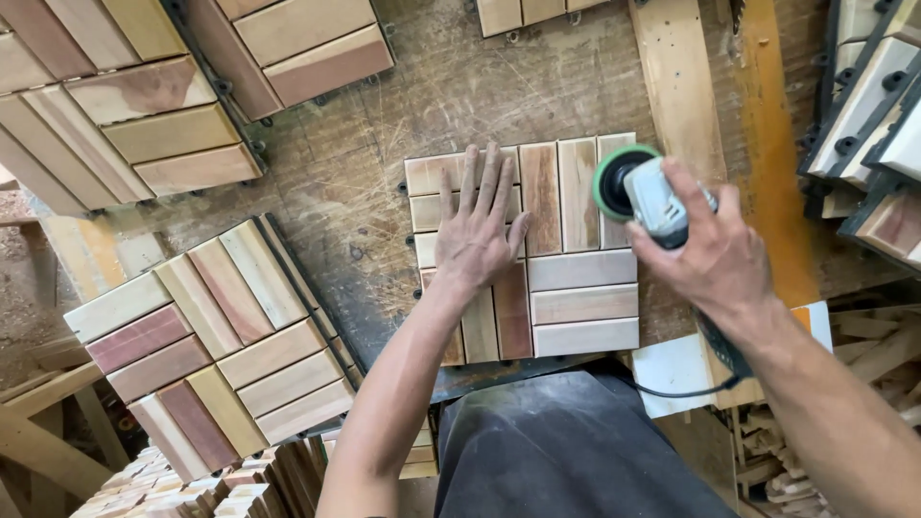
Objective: Sanding the surface of interlocking wooden floor tiles using a random orbital sander on a workbench.
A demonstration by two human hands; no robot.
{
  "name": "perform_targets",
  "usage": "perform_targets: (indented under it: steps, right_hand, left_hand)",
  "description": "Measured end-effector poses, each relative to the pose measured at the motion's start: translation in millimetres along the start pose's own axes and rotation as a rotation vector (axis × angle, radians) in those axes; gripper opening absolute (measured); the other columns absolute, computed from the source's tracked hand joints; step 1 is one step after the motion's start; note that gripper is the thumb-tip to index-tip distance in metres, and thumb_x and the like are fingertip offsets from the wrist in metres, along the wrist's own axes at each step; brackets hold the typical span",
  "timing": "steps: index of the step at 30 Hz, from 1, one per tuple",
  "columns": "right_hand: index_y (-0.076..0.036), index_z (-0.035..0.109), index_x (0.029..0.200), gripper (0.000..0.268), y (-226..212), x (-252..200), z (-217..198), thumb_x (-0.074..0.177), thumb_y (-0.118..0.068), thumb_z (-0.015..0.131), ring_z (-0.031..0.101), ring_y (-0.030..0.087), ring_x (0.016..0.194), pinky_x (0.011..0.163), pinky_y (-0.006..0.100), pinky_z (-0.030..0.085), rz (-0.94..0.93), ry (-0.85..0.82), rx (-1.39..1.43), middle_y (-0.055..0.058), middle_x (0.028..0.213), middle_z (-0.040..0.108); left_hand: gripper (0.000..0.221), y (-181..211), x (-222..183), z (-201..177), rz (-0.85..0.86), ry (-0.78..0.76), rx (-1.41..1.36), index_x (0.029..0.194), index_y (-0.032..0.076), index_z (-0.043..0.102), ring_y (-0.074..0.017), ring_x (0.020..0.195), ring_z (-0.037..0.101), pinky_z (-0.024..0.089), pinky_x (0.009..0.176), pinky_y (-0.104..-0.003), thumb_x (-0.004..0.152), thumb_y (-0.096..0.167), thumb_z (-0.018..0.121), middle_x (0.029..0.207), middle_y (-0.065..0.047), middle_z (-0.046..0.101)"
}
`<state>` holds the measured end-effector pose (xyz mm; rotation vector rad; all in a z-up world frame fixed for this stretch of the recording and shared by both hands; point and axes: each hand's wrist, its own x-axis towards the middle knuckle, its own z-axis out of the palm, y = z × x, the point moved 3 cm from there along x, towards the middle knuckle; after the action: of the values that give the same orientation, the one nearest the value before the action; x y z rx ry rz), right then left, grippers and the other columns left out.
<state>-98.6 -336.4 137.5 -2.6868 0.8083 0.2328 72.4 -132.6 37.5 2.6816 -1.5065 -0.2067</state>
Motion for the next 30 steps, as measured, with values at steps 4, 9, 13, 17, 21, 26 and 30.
perform_targets:
  steps: [4,9,13,17,21,26,30]
  right_hand:
    - [-0.017,0.038,0.158,0.071,-4.3,36.5,-15.9,0.101,-0.054,0.062,0.058,0.036,0.057,0.051,0.048,0.064,-0.022,0.057,-0.029,0.023,0.092,0.045]
    - [-0.021,0.037,0.159,0.075,-9.5,29.0,-8.4,0.099,-0.057,0.063,0.063,0.038,0.060,0.053,0.049,0.066,-0.097,0.109,-0.028,0.025,0.096,0.048]
    - [-0.022,0.042,0.159,0.078,-10.6,-19.7,7.6,0.094,-0.059,0.066,0.063,0.040,0.062,0.051,0.053,0.062,-0.085,0.118,-0.067,0.021,0.099,0.048]
    - [-0.025,0.044,0.158,0.081,-10.9,-71.8,16.6,0.089,-0.055,0.072,0.064,0.040,0.065,0.049,0.054,0.060,-0.039,0.131,-0.063,0.025,0.114,0.056]
    - [-0.029,0.045,0.159,0.086,-12.0,-105.9,25.1,0.084,-0.057,0.076,0.066,0.041,0.074,0.047,0.054,0.058,0.096,0.123,-0.080,0.020,0.116,0.056]
    - [-0.026,0.041,0.161,0.088,-20.5,-118.0,38.6,0.087,-0.058,0.074,0.061,0.032,0.064,0.043,0.042,0.057,0.035,0.141,-0.101,0.023,0.108,0.056]
    - [-0.028,0.032,0.162,0.089,-53.2,-121.4,49.6,0.089,-0.060,0.072,0.044,0.017,0.041,0.029,0.030,0.050,-0.059,0.107,-0.051,0.020,0.109,0.055]
  left_hand:
    - [0.075,3.4,16.0,-5.7,0.141,0.072,-0.016,0.166,0.007,0.024,-0.0358,0.160,0.012,0.005,0.127,-0.063,0.111,0.056,0.041,0.173,-0.013,0.017]
    - [0.068,3.3,25.1,-0.8,0.110,0.097,-0.105,0.165,0.013,0.031,-0.0268,0.160,0.015,0.003,0.128,-0.060,0.111,0.053,0.038,0.172,-0.006,0.022]
    - [0.066,3.4,23.3,3.5,0.091,0.101,-0.097,0.165,0.015,0.030,-0.0264,0.160,0.019,0.004,0.128,-0.059,0.111,0.053,0.037,0.172,-0.005,0.025]
    - [0.066,2.7,23.6,4.6,0.092,0.107,-0.088,0.165,0.015,0.032,-0.0261,0.159,0.023,0.006,0.129,-0.059,0.112,0.053,0.039,0.171,-0.005,0.026]
    - [0.073,2.1,23.5,1.6,0.108,0.162,-0.092,0.163,0.014,0.036,-0.0269,0.158,0.027,0.010,0.128,-0.060,0.108,0.061,0.049,0.169,-0.005,0.031]
    - [0.071,0.1,25.2,3.3,0.093,0.080,-0.097,0.165,0.016,0.029,-0.0255,0.160,0.020,0.004,0.129,-0.059,0.111,0.060,0.042,0.172,-0.003,0.024]
    - [0.070,0.5,24.4,2.4,0.111,0.102,-0.095,0.164,0.014,0.031,-0.0282,0.159,0.022,0.006,0.129,-0.060,0.111,0.058,0.044,0.171,-0.006,0.026]
